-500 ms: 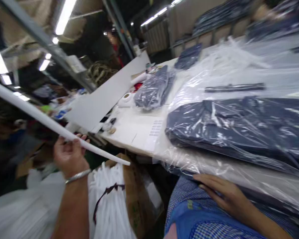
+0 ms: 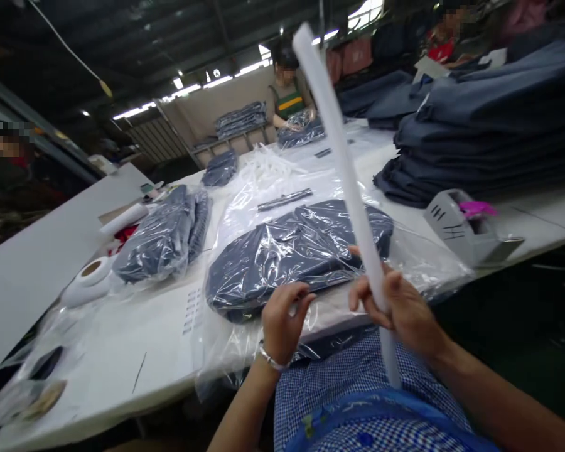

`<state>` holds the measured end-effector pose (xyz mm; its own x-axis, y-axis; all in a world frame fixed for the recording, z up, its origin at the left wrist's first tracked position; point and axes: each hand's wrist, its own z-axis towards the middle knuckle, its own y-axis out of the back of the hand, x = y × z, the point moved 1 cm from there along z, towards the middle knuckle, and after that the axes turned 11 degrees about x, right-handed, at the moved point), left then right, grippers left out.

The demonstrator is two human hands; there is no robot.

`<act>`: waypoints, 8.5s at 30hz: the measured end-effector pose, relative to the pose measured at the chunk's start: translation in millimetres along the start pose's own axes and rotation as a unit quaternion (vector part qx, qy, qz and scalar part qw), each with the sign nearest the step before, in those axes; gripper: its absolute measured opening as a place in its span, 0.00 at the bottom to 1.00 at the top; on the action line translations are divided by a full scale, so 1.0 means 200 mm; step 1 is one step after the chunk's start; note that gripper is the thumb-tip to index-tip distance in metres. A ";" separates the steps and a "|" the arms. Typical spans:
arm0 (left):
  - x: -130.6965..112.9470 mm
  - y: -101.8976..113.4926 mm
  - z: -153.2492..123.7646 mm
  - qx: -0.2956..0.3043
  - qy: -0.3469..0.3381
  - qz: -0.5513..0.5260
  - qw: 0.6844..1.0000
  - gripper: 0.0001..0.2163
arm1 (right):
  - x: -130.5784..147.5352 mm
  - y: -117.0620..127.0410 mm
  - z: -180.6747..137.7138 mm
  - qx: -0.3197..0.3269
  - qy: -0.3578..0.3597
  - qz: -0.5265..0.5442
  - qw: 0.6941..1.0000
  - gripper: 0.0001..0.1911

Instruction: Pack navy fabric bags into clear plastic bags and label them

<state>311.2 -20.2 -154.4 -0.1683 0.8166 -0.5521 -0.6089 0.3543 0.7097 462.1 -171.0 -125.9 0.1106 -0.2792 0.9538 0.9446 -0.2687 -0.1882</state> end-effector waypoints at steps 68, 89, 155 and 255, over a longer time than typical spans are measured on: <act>0.18 0.54 0.26 -0.065 -0.053 0.413 0.907 0.11 | -0.36 0.42 -0.29 0.077 -0.011 -0.570 0.818 0.18; 0.05 0.51 0.06 -0.018 -0.191 0.416 0.889 0.18 | -0.70 -0.18 0.49 0.239 0.159 -0.629 0.722 0.16; 0.62 -0.18 -0.05 0.234 -0.127 0.383 0.885 0.28 | -0.59 0.78 -0.12 0.036 0.049 -0.660 0.749 0.22; 0.80 0.20 -0.33 0.224 -0.075 0.420 0.876 0.29 | -0.70 0.51 -0.33 0.155 0.230 -0.663 0.696 0.09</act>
<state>209.3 95.3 -243.3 -0.2873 0.9140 0.2864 0.0526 -0.2835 0.9575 522.9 -220.9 -294.8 -0.9643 -0.2595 0.0525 0.1516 -0.3789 0.9129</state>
